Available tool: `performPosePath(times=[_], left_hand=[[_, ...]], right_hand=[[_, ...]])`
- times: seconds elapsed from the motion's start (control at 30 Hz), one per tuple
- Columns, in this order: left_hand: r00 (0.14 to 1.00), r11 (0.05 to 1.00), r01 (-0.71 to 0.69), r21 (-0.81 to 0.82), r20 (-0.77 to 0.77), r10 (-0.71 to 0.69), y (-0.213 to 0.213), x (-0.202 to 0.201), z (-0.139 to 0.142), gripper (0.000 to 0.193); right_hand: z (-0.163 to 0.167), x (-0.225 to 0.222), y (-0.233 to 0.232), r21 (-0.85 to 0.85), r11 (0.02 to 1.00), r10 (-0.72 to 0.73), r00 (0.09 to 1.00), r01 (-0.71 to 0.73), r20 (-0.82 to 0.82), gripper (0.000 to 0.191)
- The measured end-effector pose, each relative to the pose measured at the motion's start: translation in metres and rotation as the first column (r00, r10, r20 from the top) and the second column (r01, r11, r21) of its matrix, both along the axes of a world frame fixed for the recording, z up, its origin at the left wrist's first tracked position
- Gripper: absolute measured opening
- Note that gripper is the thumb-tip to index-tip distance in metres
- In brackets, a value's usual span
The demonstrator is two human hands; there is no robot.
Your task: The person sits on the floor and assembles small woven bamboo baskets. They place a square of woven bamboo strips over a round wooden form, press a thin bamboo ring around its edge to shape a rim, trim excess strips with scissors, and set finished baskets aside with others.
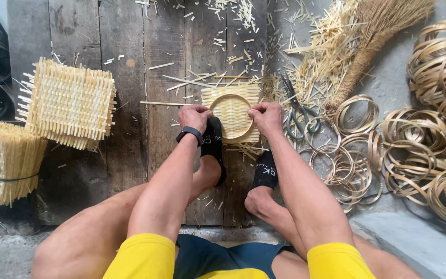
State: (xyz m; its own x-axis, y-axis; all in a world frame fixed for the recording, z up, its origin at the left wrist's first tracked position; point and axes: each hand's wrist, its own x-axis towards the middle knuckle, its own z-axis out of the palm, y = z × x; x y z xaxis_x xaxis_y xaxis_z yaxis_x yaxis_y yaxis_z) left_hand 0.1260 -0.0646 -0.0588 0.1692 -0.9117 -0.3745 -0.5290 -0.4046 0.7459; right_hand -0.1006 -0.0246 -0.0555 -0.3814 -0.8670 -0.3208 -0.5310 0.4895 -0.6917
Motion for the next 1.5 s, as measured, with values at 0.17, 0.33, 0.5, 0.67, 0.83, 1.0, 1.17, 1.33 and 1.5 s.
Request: performPosePath(times=[0.17, 0.33, 0.5, 0.67, 0.83, 1.0, 1.17, 1.33, 1.5], left_hand=[[0.991, 0.990, -0.130, 0.052, -0.026, 0.132, 0.008, -0.007, 0.004, 0.017], [0.993, 0.994, -0.095, 0.049, -0.061, 0.098, 0.006, -0.004, -0.003, 0.015], [0.962, 0.995, -0.049, 0.089, -0.262, 0.071, -0.001, 0.015, -0.008, 0.024], [0.986, 0.983, 0.150, 0.107, -0.095, -0.140, -0.006, 0.019, -0.001, 0.023], [0.889, 0.725, 0.453, -0.519, 0.197, -0.414, -0.015, -0.016, 0.002, 0.023], [0.934, 0.813, 0.304, -0.497, -0.013, -0.357, -0.016, -0.033, -0.020, 0.019], [0.936, 0.864, 0.299, -0.406, -0.048, -0.347, -0.009, -0.032, -0.031, 0.017], [0.939, 0.850, 0.274, -0.449, -0.066, -0.338, -0.011, -0.030, -0.027, 0.018], [0.949, 0.874, 0.263, -0.409, -0.056, -0.311, -0.013, -0.034, -0.031, 0.018]], right_hand=[[0.006, 0.000, -0.004, -0.004, 1.000, 0.015, 1.000, -0.015, -0.014, 0.017], [0.004, -0.006, -0.008, 0.013, 0.998, 0.059, 0.998, -0.060, 0.031, 0.018], [0.001, -0.011, -0.018, 0.073, 0.990, 0.117, 0.991, -0.122, 0.059, 0.022], [0.006, 0.017, 0.003, -0.385, 0.812, 0.116, 0.768, -0.438, -0.630, 0.013], [-0.010, 0.084, 0.069, 0.466, 0.824, -0.540, 0.697, 0.322, 0.472, 0.040], [-0.042, 0.108, 0.090, 0.289, 0.863, -0.505, 0.709, 0.414, 0.492, 0.036], [-0.044, 0.109, 0.097, 0.160, 0.942, -0.333, 0.871, 0.294, 0.360, 0.036], [-0.037, 0.111, 0.088, 0.332, 0.867, -0.499, 0.641, 0.372, 0.583, 0.027], [-0.044, 0.113, 0.091, 0.110, 0.943, -0.332, 0.865, 0.314, 0.377, 0.032]])
